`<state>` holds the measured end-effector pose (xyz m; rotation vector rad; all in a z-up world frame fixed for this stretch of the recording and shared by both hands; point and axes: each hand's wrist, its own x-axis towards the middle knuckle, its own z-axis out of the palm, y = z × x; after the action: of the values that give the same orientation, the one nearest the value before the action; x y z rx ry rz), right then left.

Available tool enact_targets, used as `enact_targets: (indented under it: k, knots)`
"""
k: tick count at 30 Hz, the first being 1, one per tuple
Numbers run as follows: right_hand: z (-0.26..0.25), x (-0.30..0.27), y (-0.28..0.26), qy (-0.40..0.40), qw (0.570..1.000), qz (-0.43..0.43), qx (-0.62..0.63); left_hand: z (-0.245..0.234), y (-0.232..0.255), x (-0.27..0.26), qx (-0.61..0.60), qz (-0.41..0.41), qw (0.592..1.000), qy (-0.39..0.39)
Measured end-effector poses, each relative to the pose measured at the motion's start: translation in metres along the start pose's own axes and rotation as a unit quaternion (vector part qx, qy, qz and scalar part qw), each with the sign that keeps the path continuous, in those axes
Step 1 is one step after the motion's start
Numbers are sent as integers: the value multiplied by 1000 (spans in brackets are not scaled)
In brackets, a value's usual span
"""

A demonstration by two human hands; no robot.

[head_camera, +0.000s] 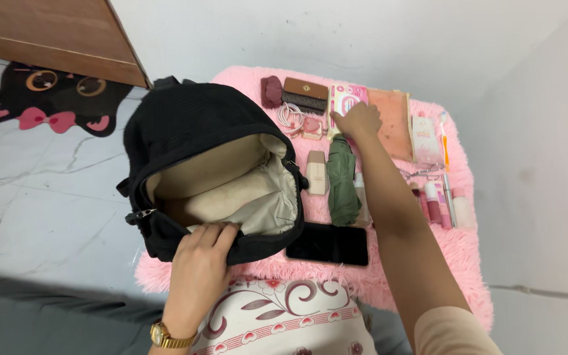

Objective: The person packs a black backpack with daily essentials. They place a small bottle, a folded green umbrella, a pink pouch, a wallet, and a charging cable into the backpack. They then place makeup brushes and cosmetics into a beige pouch and put the pouch into the backpack. Finally, they zip the backpack closed.

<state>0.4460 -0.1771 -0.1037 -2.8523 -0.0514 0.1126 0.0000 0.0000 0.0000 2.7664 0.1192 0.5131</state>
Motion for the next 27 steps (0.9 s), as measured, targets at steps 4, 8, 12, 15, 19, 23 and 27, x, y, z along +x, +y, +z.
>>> enact_targets:
  k: [4,8,12,15,19,23,27]
  knots:
    - [-24,-29,2,15,996,-64,-58,-1,-1,-1,-5,6,1000,-4]
    - [-16,-52,22,-180,979,-84,-43,-1,0,-3,-2,-5,1000,-21]
    - [-5,-57,36,-151,984,-73,61,-4,2,-3,-17,1,1000,-18]
    - [-26,-67,49,-67,987,-118,82,-7,4,-10,-21,15,1000,16]
    - [-98,-117,50,75,966,-172,176,-12,4,-18,-10,22,998,50]
    - [-173,-207,33,188,836,-369,360,-12,4,-25,18,13,999,35]
    - [-175,-262,-22,172,747,-468,440,-12,0,-32,19,19,998,64]
